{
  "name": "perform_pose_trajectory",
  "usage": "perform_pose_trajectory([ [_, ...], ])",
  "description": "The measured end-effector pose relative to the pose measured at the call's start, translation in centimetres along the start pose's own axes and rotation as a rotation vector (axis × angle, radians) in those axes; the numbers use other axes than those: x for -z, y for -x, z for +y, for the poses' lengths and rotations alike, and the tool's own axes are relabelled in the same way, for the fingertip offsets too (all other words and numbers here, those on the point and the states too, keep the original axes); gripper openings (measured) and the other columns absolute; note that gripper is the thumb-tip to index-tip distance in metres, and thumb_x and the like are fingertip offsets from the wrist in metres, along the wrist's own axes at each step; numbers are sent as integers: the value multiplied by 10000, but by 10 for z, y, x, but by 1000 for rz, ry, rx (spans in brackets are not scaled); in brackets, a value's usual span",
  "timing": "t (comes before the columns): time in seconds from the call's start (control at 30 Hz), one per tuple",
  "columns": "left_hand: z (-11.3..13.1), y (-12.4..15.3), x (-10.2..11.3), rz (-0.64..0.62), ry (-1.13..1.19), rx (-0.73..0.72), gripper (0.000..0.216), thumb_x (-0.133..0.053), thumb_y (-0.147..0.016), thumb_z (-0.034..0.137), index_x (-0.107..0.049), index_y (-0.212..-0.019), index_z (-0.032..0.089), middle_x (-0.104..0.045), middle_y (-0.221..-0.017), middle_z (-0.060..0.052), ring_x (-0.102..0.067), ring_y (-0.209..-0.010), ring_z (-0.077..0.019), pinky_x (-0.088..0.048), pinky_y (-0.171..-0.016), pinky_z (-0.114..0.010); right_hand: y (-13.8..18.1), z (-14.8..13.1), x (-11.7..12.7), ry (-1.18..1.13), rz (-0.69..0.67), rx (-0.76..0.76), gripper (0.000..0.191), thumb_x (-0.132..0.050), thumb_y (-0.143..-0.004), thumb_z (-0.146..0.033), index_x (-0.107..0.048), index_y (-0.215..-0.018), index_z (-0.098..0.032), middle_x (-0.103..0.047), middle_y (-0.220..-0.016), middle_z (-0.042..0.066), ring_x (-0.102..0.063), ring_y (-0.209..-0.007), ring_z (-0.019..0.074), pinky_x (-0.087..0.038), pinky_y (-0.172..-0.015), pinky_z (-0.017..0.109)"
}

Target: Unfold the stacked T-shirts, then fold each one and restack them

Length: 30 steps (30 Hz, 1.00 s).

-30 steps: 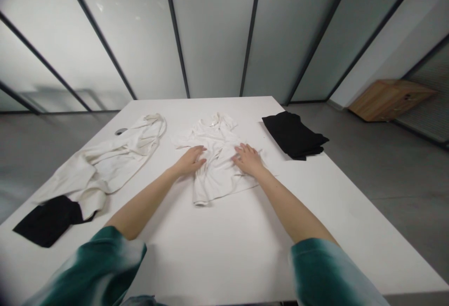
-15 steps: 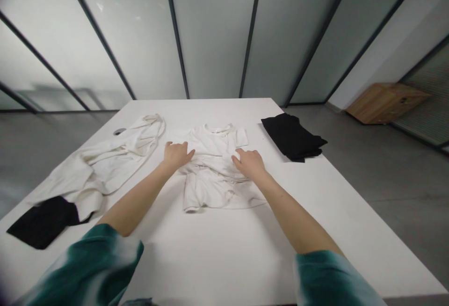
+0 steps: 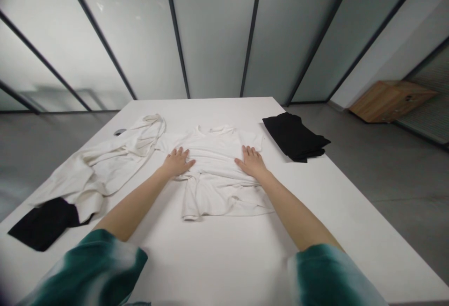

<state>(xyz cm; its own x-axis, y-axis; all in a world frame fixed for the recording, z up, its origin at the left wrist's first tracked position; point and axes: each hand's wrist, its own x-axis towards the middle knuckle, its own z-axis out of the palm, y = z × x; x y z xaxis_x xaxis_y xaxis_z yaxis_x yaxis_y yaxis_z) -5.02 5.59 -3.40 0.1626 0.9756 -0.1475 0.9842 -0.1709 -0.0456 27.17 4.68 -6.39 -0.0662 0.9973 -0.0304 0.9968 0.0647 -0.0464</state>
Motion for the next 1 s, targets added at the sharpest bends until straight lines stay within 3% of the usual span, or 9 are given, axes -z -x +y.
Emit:
perform_pose_trajectory([
  [0.1,-6,10,13,-11,-7,18,665,-313,-938,646,-520,-1367,183,-569,-1358,-175,-549,-1231,-340,-452,-986,-467,13,5,13,30,7,31,650,-364,-968,-555,-452,-1452,-129,-494,-1466,210,-469,-1335,350,-327,-1093,488],
  [0.17,-7,9,20,50,-11,27,620,-332,-942,623,-565,-1298,172,-621,-1259,-170,-581,-1182,-319,-452,-983,-454,11,12,25,23,41,20,563,-330,-988,-511,-564,-1351,-150,-608,-1340,192,-568,-1215,333,-373,-1041,477],
  [0.27,-2,-1,19,152,6,19,607,-351,-946,586,-549,-1324,154,-569,-1345,-184,-507,-1277,-325,-409,-1042,-464,-6,28,37,-16,157,-68,487,-335,-993,-391,-600,-1306,-128,-642,-1273,186,-583,-1180,306,-395,-1012,417],
  [0.33,4,-10,12,136,43,49,648,-329,-947,594,-498,-1395,157,-483,-1457,-190,-429,-1353,-345,-374,-1077,-505,-22,39,38,-47,195,-149,483,-343,-987,-332,-584,-1324,-83,-629,-1284,199,-566,-1204,288,-387,-1020,370],
  [0.47,12,-27,-6,61,92,133,769,-266,-934,655,-327,-1534,178,-224,-1621,-192,-187,-1480,-412,-226,-1126,-644,-42,54,30,-46,94,-276,505,-429,-964,-391,-600,-1309,-65,-598,-1302,224,-544,-1221,310,-394,-1007,372],
  [0.57,8,-37,-12,29,99,140,831,-241,-916,697,-242,-1571,186,-130,-1646,-185,-96,-1501,-419,-146,-1141,-667,-47,60,25,-19,70,-312,458,-468,-939,-387,-638,-1257,-104,-576,-1298,228,-531,-1204,351,-422,-966,435],
  [0.73,-4,-51,-10,-2,71,69,842,-219,-905,727,-226,-1576,220,-118,-1654,-151,-88,-1511,-387,-138,-1165,-622,-58,80,28,-155,143,-407,410,-445,-939,-250,-602,-1253,-40,-584,-1236,258,-543,-1195,330,-409,-1006,411],
  [0.87,-6,-51,-11,99,40,-21,790,-265,-931,670,-290,-1553,182,-200,-1637,-154,-165,-1506,-346,-160,-1191,-536,-68,93,31,-372,163,-469,501,-502,-918,-341,-537,-1318,-40,-595,-1248,244,-586,-1163,307,-438,-983,354],
  [1.0,-5,-45,-12,174,48,-55,702,-334,-948,589,-389,-1500,158,-311,-1600,-146,-262,-1480,-302,-176,-1205,-460,-71,96,28,-379,120,-546,564,-595,-824,-356,-578,-1269,-10,-648,-1142,280,-633,-1084,364,-491,-895,404],
])
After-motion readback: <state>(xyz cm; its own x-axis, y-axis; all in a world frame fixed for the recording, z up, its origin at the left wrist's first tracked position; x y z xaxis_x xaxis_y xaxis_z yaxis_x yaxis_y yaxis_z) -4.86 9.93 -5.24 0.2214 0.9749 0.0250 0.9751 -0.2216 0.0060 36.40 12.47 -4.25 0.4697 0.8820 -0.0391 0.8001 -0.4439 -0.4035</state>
